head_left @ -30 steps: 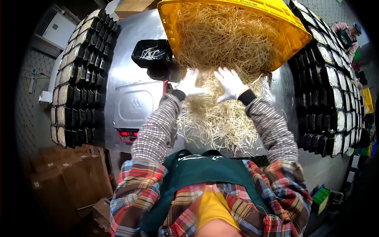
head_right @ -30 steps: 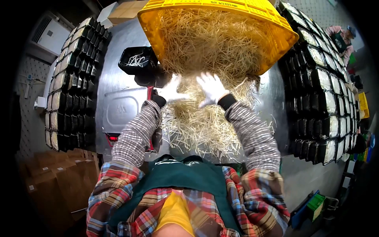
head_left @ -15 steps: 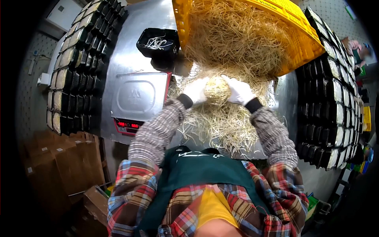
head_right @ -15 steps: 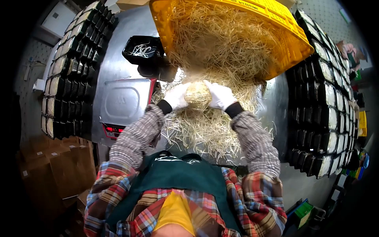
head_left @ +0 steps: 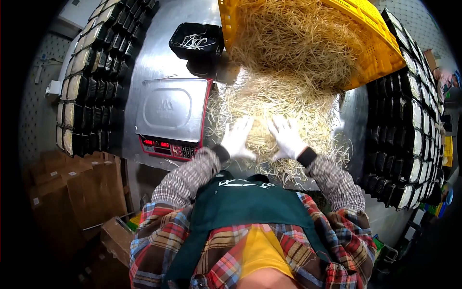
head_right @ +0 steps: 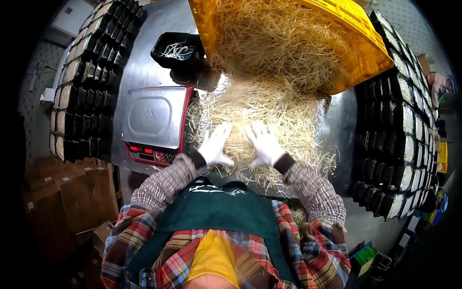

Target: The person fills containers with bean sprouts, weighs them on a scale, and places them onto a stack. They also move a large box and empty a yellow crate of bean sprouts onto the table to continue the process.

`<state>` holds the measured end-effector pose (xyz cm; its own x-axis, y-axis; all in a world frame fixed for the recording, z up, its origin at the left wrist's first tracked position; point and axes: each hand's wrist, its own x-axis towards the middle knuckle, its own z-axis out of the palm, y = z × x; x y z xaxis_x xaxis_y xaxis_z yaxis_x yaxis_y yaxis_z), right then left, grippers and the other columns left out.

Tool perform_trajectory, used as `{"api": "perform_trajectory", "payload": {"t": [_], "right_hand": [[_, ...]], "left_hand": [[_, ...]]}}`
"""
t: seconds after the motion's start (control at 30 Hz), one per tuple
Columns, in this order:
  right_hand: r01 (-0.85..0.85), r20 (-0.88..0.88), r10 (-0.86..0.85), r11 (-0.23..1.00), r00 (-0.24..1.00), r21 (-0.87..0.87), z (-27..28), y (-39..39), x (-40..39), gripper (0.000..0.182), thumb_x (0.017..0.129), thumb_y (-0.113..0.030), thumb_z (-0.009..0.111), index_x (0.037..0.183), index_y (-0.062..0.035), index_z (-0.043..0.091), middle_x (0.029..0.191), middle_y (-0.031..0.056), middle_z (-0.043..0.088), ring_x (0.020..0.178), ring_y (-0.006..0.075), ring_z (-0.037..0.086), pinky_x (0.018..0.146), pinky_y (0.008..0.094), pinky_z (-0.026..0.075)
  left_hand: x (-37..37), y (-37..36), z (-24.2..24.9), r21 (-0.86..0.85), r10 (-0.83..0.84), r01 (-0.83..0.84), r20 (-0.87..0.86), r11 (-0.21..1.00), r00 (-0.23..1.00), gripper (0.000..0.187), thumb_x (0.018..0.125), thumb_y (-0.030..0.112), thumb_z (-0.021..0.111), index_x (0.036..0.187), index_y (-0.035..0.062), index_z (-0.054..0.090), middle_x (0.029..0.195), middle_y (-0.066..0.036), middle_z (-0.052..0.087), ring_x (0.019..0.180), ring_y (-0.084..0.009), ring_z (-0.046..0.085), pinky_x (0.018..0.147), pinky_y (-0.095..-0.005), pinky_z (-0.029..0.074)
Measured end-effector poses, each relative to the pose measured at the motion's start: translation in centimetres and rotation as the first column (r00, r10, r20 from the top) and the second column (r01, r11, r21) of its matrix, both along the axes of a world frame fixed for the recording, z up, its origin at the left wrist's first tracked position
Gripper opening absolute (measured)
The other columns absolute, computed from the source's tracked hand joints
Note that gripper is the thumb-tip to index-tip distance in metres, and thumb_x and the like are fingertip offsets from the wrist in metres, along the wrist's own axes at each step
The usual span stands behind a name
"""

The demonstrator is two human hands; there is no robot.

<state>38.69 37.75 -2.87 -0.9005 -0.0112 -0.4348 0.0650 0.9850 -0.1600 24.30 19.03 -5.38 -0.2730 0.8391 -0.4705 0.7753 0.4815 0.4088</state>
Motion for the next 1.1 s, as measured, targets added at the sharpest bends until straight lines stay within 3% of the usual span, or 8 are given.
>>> {"api": "perform_trajectory", "payload": {"t": [0.2,0.27,0.4,0.57,0.77,0.87,0.97,1.1], "right_hand": [[0.122,-0.374,-0.087,0.99,0.923,0.073,-4.6,1.0,1.1,0.097,0.072,-0.02,0.076,0.153,-0.0069,0.025,0.137,0.0231,0.051,0.124,0.0357,0.052,0.105,0.0505,0.039],[0.173,-0.215,-0.191,0.98,0.958,-0.1,-2.9,3.4,-1.4,0.067,0.074,-0.004,0.062,0.139,-0.0043,0.045,0.085,0.0161,0.065,0.078,0.0322,0.066,0.065,0.0402,0.053],[0.099,-0.209,-0.105,0.994,0.972,-0.041,0.4,5.8,-0.9,0.017,0.073,-0.008,0.066,0.089,-0.0054,0.06,0.078,0.0136,0.066,0.072,0.0318,0.067,0.064,0.0417,0.054],[0.285,-0.247,-0.266,0.957,0.932,0.047,5.2,12.2,2.0,0.037,0.075,-0.019,0.076,0.106,-0.0048,0.061,0.091,0.0141,0.069,0.081,0.0304,0.069,0.072,0.0385,0.057],[0.258,-0.467,-0.309,0.951,0.829,-0.171,4.4,6.0,-3.0,0.067,0.072,-0.015,0.075,0.134,-0.0063,0.05,0.118,0.0182,0.065,0.105,0.0322,0.065,0.091,0.0386,0.053],[0.235,-0.209,-0.294,0.935,0.933,-0.267,0.0,2.2,-7.5,0.086,0.068,-0.027,0.081,0.141,-0.0017,0.043,0.13,0.0221,0.058,0.119,0.0356,0.058,0.103,0.0409,0.047],[0.061,0.028,-0.057,0.989,0.998,-0.137,-3.3,2.8,-8.9,0.137,0.048,-0.077,0.08,0.15,-0.0015,0.027,0.145,0.0268,0.039,0.135,0.0416,0.04,0.11,0.0516,0.036],[0.084,-0.198,-0.108,0.989,0.974,-0.124,-3.0,2.1,-12.4,0.141,0.049,-0.083,0.075,0.15,0.0024,0.025,0.15,0.028,0.034,0.14,0.0405,0.036,0.112,0.0518,0.033]], "left_hand": [[1.9,0.0,-1.9,0.211,0.147,-0.114,-0.148,0.971,0.978,0.098,0.073,0.016,0.075,0.154,0.0082,0.02,0.14,-0.019,0.047,0.134,-0.0345,0.043,0.109,-0.0585,0.033],[-1.1,1.9,-4.9,0.214,0.128,-0.116,-0.042,0.97,0.991,0.068,0.081,0.015,0.065,0.143,0.0047,0.04,0.116,-0.017,0.062,0.111,-0.0339,0.06,0.093,-0.0456,0.049],[-1.2,1.4,-5.3,0.42,0.066,-0.019,-0.099,0.907,0.993,0.043,0.087,0.007,0.053,0.13,0.0061,0.053,0.109,-0.015,0.065,0.103,-0.0315,0.063,0.087,-0.0413,0.051],[-0.9,-0.9,-7.4,0.341,0.088,-0.024,-0.173,0.94,0.981,0.052,0.086,0.003,0.052,0.137,0.0109,0.049,0.105,-0.013,0.062,0.101,-0.03,0.061,0.088,-0.0409,0.05],[1.1,-0.7,1.6,0.008,0.193,-0.194,-0.124,0.981,0.973,0.123,0.059,0.021,0.091,0.156,0.0151,0.016,0.159,-0.017,0.022,0.148,-0.0373,0.019,0.113,-0.0653,0.024],[2.0,-5.6,0.8,0.263,0.385,-0.368,-0.016,0.892,0.923,0.105,0.067,0.018,0.086,0.152,0.0028,0.026,0.155,-0.025,0.025,0.145,-0.0403,0.026,0.116,-0.0496,0.03],[3.4,-10.6,-3.2,0.135,0.579,-0.727,0.516,0.673,0.632,0.074,0.084,0.021,0.072,0.144,-0.0019,0.036,0.145,-0.021,0.044,0.134,-0.0328,0.044,0.109,-0.0443,0.039],[3.7,-10.3,-6.1,-0.447,0.54,-0.772,0.826,0.452,-0.162,0.039,0.095,0.039,0.059,0.122,0.0131,0.048,0.12,-0.005,0.055,0.117,-0.0229,0.054,0.096,-0.0458,0.044]]}}
